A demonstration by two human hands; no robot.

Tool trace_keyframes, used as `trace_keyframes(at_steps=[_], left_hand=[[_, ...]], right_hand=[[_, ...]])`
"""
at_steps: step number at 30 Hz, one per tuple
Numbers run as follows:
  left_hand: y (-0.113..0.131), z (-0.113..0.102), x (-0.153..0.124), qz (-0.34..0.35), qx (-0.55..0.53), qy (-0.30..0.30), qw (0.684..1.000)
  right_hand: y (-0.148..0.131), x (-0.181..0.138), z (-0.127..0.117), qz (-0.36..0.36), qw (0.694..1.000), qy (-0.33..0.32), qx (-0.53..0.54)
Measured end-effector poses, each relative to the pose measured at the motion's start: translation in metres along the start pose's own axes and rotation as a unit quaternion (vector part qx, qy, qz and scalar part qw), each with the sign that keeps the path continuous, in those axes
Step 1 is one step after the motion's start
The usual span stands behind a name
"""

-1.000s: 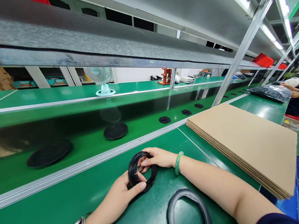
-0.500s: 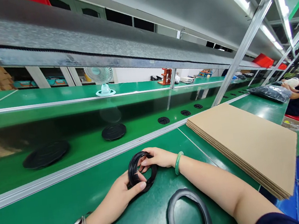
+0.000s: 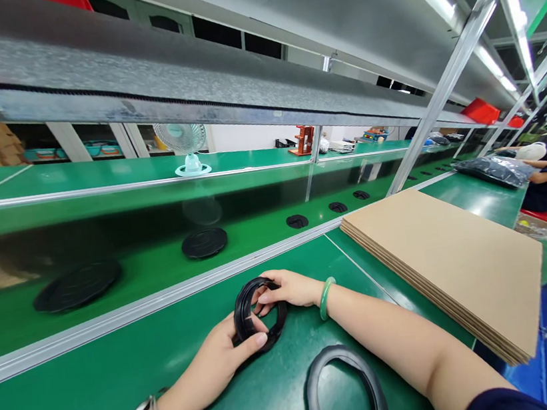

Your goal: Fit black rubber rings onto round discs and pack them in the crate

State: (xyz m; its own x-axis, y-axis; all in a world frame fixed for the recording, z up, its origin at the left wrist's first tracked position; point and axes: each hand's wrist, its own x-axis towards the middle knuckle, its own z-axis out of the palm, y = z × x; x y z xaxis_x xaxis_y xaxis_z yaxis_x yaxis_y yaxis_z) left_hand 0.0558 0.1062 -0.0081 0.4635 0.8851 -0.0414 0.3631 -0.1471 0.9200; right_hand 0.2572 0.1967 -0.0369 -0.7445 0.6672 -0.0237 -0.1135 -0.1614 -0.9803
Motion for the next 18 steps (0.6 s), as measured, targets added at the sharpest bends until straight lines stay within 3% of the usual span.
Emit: trace_keyframes(at_steps=[18], left_hand=[[0.0011,0.0006,-0.0011,0.001,0.001,-0.003,1.000]], right_hand=[[-0.0017,-0.0005,0.0022,0.012,1.000,0.008,-0.007]])
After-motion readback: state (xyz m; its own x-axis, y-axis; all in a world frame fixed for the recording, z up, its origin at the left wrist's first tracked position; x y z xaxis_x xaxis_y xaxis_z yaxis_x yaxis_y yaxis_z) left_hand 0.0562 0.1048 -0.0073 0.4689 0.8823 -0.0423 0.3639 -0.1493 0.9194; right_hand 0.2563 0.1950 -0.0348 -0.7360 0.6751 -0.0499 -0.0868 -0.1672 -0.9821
